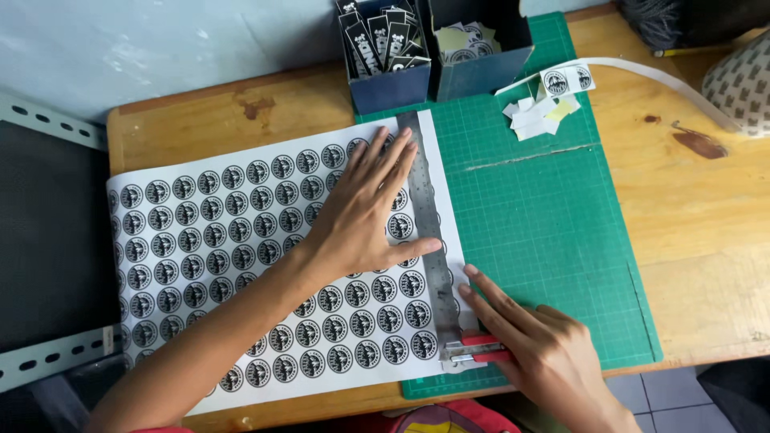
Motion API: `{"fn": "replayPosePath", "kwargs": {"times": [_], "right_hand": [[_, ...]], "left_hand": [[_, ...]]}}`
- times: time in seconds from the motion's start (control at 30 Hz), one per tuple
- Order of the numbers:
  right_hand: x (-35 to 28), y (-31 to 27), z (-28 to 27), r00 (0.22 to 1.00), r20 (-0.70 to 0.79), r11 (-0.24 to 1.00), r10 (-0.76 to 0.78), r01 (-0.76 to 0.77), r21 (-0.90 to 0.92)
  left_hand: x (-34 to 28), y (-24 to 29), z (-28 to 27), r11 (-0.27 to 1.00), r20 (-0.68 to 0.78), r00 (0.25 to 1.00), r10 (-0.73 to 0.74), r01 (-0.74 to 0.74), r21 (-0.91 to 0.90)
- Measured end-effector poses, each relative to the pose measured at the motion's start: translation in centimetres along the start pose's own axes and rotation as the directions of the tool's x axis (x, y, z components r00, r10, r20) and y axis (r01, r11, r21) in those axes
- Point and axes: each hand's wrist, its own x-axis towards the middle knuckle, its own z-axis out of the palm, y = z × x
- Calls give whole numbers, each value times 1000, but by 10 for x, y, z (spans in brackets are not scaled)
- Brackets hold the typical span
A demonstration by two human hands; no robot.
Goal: The person uses a metal ruler and a red utility knife to cut a sheet of circular stickers on a green cutting mat. They align the ruler along the sticker rows and slice through the paper to separate the stickers.
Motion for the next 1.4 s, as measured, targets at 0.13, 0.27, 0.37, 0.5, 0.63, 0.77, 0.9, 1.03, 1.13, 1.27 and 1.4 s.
{"fn": "replayPosePath", "kwargs": {"times": [0.13,0.27,0.37,0.5,0.63,0.77,0.9,1.03,1.13,1.27,1.4], "right_hand": [[1,1,1,999,33,998,10,-12,61],[-1,4,1,1000,-3,998,-22,22,52],[-5,6,6,1000,17,997,-21,20,74],[-7,8,9,999,54,1000,-2,0,29],[-7,9,11,998,65,999,-6,3,43],[-7,9,11,998,68,1000,-3,2,9],[-6,8,12,998,61,1000,-4,3,9],[-6,8,11,998,67,1000,-6,5,13],[-6,8,11,997,70,1000,-8,7,8],[-4,7,10,999,43,1000,-17,16,17],[-3,6,8,999,38,999,-21,20,32]], "left_hand": [[-1,0,2,1000,-8,1000,-10,10,2],[-1,2,2,1000,-7,1000,-6,6,-2],[-1,2,2,1000,-4,1000,-12,12,2],[-1,1,1,1000,-15,1000,-9,9,-13],[-1,0,0,1000,-8,1000,-12,12,-17],[-1,-1,1,1000,-6,1000,-16,16,-10],[0,-1,0,999,3,999,-32,32,-16],[0,-1,-1,1000,9,1000,-30,30,-7],[0,-2,1,1000,6,1000,-29,29,0],[0,-3,2,1000,-3,1000,-20,20,-18],[-1,-3,1,999,-8,1000,-16,15,-29]]}}
